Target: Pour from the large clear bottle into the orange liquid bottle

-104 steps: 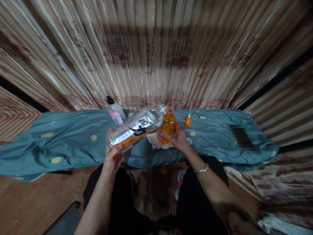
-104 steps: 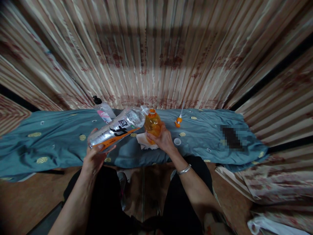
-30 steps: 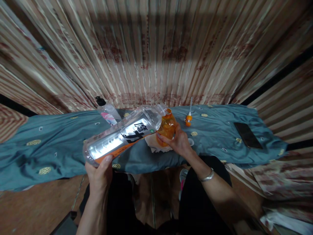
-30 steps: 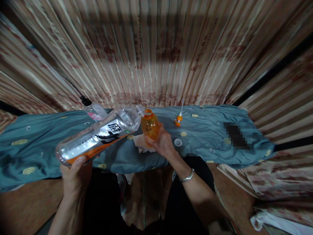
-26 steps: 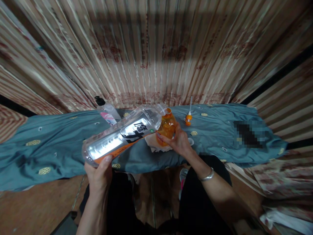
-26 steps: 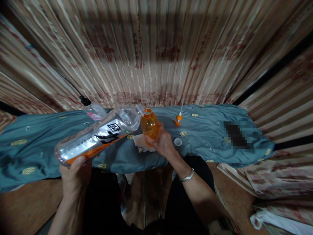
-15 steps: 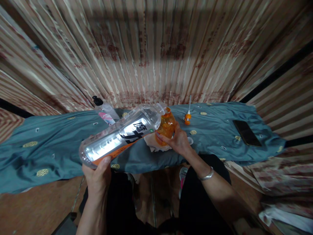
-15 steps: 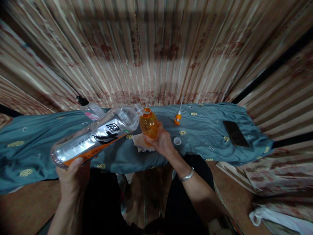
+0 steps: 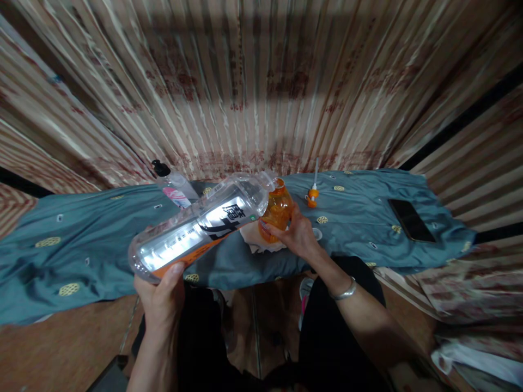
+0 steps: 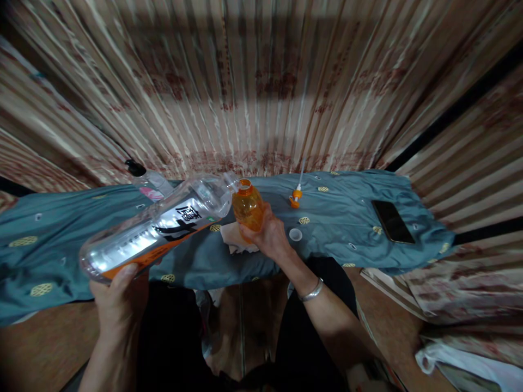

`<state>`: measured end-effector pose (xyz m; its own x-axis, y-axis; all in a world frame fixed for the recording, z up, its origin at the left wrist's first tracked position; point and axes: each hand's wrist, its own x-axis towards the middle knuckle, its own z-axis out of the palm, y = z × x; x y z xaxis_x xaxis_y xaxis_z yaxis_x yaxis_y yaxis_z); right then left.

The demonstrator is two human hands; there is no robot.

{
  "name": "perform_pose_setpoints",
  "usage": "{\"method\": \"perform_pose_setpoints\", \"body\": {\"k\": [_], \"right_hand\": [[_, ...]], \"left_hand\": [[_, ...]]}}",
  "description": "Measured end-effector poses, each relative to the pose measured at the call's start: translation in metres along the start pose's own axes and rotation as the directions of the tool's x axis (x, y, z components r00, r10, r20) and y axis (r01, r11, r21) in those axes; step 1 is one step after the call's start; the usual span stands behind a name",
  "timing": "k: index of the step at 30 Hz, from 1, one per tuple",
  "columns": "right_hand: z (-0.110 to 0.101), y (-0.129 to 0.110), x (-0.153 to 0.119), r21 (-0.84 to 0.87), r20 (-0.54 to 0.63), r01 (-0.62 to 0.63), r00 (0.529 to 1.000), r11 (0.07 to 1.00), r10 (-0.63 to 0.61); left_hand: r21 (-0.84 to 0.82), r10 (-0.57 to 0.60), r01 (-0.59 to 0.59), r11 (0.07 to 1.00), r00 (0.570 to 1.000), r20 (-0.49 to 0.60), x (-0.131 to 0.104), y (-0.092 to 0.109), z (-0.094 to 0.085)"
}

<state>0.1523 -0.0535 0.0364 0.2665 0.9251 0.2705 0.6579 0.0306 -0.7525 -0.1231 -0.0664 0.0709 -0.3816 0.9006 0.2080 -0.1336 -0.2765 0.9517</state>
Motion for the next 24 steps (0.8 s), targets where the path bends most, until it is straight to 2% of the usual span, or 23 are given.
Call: {"method": "perform_pose_setpoints", "body": {"k": [8, 24], "right_hand": [[-0.0008, 0.0006, -0.0001, -0.002, 0.007, 0.001, 1.0, 1.0, -0.001], [0.0018, 0.0052, -0.0005, -0.006, -0.016, 0.034, 0.999, 0.999, -0.034]], "left_hand": [[0.014, 0.004, -0.005, 1.0, 1.0, 0.009, -0.0001, 0.0076, 0.0075], [-0.024, 0.025, -0.026, 0.999, 0.999, -0.023, 0.0003, 0.0049, 0.0053]]}}
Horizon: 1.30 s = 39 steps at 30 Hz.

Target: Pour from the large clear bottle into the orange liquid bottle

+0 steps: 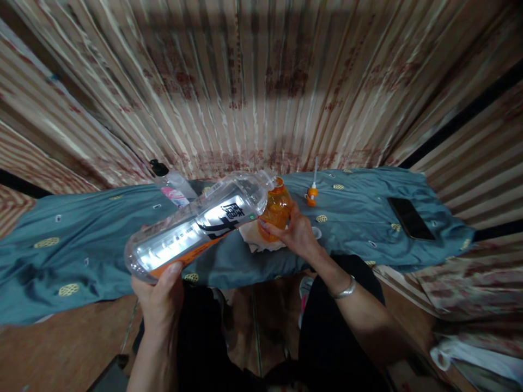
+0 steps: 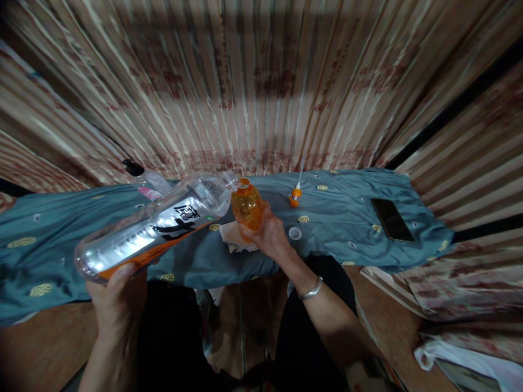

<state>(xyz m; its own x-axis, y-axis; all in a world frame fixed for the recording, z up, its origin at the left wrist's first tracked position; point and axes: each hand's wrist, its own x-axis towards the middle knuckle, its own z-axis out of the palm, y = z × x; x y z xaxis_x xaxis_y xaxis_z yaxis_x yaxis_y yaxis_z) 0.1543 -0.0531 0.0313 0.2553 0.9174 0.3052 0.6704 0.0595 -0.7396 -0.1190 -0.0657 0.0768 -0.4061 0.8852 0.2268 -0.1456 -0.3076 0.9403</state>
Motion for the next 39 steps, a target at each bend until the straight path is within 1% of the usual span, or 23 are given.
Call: {"method": "perform_pose_setpoints", "body": {"k": [4, 8, 16, 24, 34, 39], "right_hand": [[0.0004, 0.0018, -0.0003, -0.001, -0.002, 0.002, 1.0, 1.0, -0.002], [0.0002, 0.0013, -0.0006, 0.002, -0.01, 0.002, 1.0, 1.0, -0.002], [0.0012, 0.0021, -0.0006, 0.016, -0.025, 0.007, 1.0, 1.0, -0.007], [-0.0001, -0.0009, -0.0008, 0.008, -0.022, -0.024, 0.999, 1.0, 0.024], [0.0001, -0.001, -0.0008, 0.021, -0.018, -0.03, 0.999, 0.999, 0.031], [0.0, -0.0018, -0.0009, 0.002, -0.021, -0.029, 0.999, 1.0, 0.029]], "left_hand": [[0.005, -0.004, 0.005, 1.0, 1.0, -0.01, 0.0, -0.0002, 0.0001], [0.015, -0.008, 0.008, 1.0, 1.0, 0.01, -0.0002, 0.0003, 0.0], [0.031, 0.024, -0.025, 0.999, 0.999, 0.027, -0.0012, 0.004, 0.0042], [0.032, 0.028, -0.029, 0.999, 0.998, 0.049, -0.0015, 0.0014, -0.0008], [0.05, 0.037, -0.039, 0.998, 0.999, 0.031, -0.0012, -0.0019, -0.0033], [0.009, 0.071, -0.071, 0.997, 0.997, 0.026, -0.0015, -0.0011, -0.0015]]}}
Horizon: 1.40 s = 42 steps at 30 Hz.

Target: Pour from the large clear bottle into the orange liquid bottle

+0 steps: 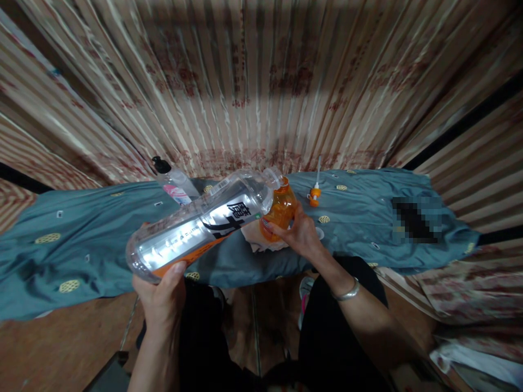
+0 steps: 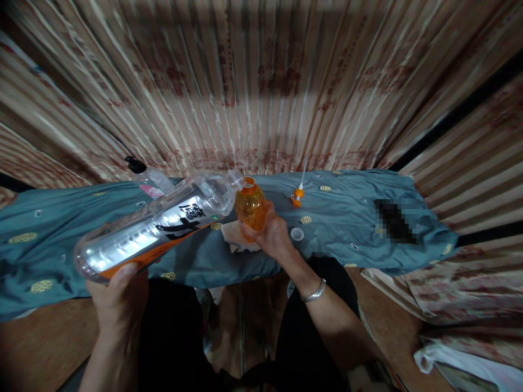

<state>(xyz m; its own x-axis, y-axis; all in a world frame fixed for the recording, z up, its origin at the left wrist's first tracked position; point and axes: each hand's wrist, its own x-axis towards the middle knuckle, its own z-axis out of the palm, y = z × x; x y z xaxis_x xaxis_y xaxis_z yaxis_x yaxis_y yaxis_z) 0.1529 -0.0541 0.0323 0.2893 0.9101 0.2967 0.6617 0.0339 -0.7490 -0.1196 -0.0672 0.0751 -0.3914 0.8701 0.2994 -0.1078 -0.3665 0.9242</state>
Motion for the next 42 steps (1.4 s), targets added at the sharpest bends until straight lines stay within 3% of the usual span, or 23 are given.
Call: {"method": "perform_pose_setpoints", "body": {"k": [11, 19, 24, 42], "right_hand": [[-0.0029, -0.0045, 0.0013, 0.011, 0.042, -0.048, 0.998, 0.999, 0.047], [0.0005, 0.0005, -0.0005, 0.041, 0.003, 0.002, 1.0, 0.999, -0.002], [0.0009, 0.002, 0.0001, 0.041, -0.004, 0.015, 1.0, 0.999, -0.015], [0.0003, 0.0009, 0.0011, 0.034, -0.001, 0.008, 1.0, 0.999, -0.008]], "left_hand": [[-0.008, -0.018, 0.018, 1.0, 1.0, 0.01, -0.001, -0.0037, -0.0049], [0.026, -0.03, 0.03, 0.999, 0.999, 0.028, 0.0, -0.0039, -0.0031], [0.018, 0.031, -0.031, 0.999, 0.999, 0.014, 0.0011, -0.0036, -0.0028], [-0.014, -0.016, 0.016, 1.0, 1.0, -0.004, 0.0002, -0.0073, -0.0056]]}}
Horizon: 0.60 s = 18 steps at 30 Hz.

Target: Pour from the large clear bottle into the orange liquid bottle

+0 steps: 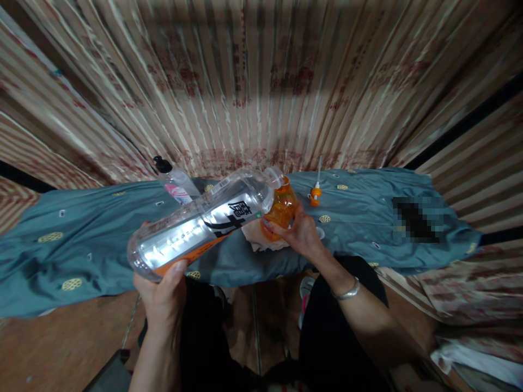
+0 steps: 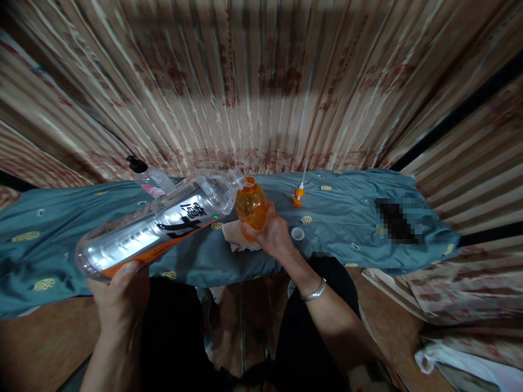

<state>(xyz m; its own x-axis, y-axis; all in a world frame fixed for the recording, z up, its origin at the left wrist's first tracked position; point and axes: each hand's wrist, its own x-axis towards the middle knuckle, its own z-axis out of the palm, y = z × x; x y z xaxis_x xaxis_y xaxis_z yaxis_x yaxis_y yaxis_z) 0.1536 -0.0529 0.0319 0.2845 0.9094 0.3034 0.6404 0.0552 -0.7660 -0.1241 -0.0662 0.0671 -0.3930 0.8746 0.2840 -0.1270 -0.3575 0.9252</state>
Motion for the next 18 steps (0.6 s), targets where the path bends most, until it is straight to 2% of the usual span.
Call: {"method": "perform_pose_setpoints", "body": {"k": [5, 12, 18], "right_hand": [[0.0009, 0.0013, 0.0001, -0.007, 0.009, -0.004, 1.0, 1.0, 0.004], [0.0015, -0.0001, -0.0002, -0.003, 0.009, -0.01, 1.0, 1.0, 0.01], [0.0, -0.0005, 0.0003, 0.005, 0.03, 0.002, 1.0, 1.0, -0.002]], "left_hand": [[0.002, 0.022, -0.022, 1.0, 1.0, 0.013, -0.0004, 0.0023, 0.0022], [0.011, -0.031, 0.032, 0.999, 0.999, -0.022, -0.0027, 0.0066, 0.0041], [-0.005, -0.025, 0.024, 1.0, 1.0, -0.018, -0.0035, 0.0097, 0.0061]]}}
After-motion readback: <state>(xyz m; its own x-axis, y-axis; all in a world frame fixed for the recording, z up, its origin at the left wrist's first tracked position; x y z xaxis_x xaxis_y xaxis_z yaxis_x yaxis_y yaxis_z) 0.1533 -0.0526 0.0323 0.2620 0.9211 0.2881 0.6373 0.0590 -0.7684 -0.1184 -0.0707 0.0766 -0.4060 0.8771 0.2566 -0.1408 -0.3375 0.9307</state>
